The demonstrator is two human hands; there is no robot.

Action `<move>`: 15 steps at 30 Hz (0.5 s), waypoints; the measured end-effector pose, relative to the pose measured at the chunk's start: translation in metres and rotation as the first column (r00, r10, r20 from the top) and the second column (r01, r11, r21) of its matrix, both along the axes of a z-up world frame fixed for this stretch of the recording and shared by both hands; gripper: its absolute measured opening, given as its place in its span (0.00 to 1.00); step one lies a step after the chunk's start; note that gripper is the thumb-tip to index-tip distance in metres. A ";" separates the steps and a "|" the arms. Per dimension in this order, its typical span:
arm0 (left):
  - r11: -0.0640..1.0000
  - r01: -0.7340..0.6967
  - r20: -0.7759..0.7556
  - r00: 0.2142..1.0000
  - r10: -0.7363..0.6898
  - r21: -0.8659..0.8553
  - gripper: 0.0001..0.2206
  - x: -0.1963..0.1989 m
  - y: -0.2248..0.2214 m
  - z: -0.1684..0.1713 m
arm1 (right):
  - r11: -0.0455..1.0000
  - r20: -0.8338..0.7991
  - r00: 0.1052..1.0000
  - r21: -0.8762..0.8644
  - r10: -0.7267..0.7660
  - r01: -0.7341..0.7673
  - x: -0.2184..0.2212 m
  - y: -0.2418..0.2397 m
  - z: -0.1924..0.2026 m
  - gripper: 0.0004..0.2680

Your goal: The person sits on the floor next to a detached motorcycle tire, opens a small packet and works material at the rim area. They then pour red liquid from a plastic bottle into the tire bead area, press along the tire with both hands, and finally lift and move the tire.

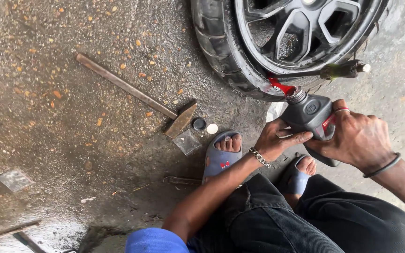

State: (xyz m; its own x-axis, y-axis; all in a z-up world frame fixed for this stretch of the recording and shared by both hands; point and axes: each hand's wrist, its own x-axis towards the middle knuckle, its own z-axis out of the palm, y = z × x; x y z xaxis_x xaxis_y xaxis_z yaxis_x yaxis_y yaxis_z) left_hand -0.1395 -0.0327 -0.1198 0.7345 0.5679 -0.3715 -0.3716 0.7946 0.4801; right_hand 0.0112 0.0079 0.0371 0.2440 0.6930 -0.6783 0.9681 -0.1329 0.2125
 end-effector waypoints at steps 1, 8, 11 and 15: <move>1.000 -0.002 0.002 1.000 0.002 0.031 0.21 0.001 0.000 0.001 | 1.000 0.012 1.000 -0.011 0.025 -0.025 0.001 0.000 0.002 0.34; 0.992 -0.025 0.095 0.995 0.037 -0.125 0.20 0.017 -0.013 -0.006 | 0.984 0.033 0.985 -0.068 0.169 -0.166 0.013 0.004 0.008 0.40; 0.996 0.025 0.039 0.999 -0.022 -0.091 0.19 0.021 -0.011 -0.008 | 0.981 0.029 0.987 -0.111 0.161 -0.157 0.005 0.020 0.021 0.38; 0.969 0.066 0.170 0.985 -0.025 -0.240 0.21 0.030 -0.013 -0.024 | 0.983 -0.026 0.987 -0.085 0.161 -0.163 -0.004 0.036 0.027 0.37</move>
